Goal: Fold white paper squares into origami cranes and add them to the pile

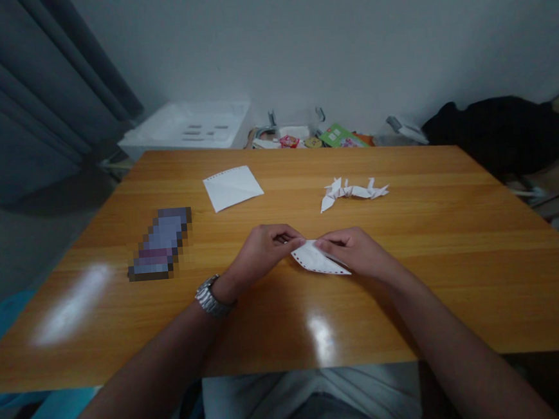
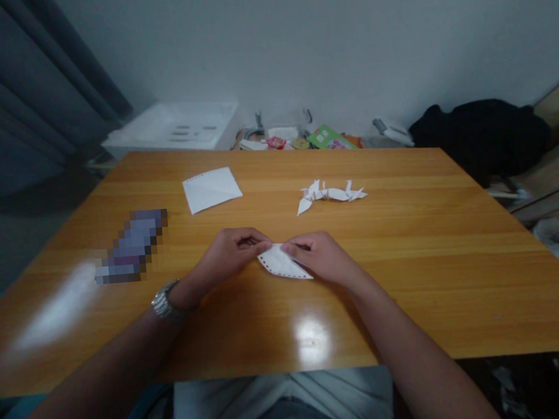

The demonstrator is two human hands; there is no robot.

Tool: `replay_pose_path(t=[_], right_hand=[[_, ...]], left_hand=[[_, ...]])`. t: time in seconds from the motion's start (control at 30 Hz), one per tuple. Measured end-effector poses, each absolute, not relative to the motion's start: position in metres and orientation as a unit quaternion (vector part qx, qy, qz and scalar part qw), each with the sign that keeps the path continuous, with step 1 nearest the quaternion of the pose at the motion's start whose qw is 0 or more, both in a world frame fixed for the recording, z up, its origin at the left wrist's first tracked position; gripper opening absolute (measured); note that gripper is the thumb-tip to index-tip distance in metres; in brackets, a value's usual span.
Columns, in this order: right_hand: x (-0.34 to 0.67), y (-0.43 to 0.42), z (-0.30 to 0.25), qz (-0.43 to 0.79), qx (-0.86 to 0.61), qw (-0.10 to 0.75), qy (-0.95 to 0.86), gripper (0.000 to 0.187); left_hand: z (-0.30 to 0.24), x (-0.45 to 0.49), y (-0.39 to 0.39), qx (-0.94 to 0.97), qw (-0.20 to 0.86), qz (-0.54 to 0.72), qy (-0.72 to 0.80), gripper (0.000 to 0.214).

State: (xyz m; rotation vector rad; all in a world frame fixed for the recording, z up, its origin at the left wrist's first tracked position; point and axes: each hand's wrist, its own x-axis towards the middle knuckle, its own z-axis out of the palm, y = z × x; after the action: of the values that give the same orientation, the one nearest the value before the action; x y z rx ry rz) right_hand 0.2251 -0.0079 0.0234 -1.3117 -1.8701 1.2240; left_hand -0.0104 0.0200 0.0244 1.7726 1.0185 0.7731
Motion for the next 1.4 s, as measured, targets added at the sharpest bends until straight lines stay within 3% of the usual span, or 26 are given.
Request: replay_pose_path(t=[0.3, 0.47, 0.63, 0.87, 1.4], right_hand=[[0.227, -0.004, 0.024, 0.473, -0.492, 0.272, -0.678, 0.049], [0.235, 0.005, 0.033, 0.452, -0.481, 0.260, -0.705, 0.043], [0.240, 0.015, 0.041, 0.395, -0.483, 0.237, -0.745, 0.038], [0.230, 0.016, 0.045, 0.386, -0.437, 0.175, -0.794, 0.040], [0.242, 0.009, 0.047, 0.384, -0.460, 0.183, -0.779, 0.027]], left_hand=[[0.016, -0.019, 0.031, 0.696, 0.484, 0.312, 0.430, 0.034], [0.016, -0.021, 0.032, 0.701, 0.450, 0.324, 0.448, 0.038], [0.017, -0.020, 0.032, 0.729, 0.423, 0.330, 0.425, 0.032], [0.024, -0.015, 0.022, 0.727, 0.509, 0.286, 0.363, 0.032], [0.017, -0.013, 0.021, 0.707, 0.522, 0.286, 0.382, 0.022]])
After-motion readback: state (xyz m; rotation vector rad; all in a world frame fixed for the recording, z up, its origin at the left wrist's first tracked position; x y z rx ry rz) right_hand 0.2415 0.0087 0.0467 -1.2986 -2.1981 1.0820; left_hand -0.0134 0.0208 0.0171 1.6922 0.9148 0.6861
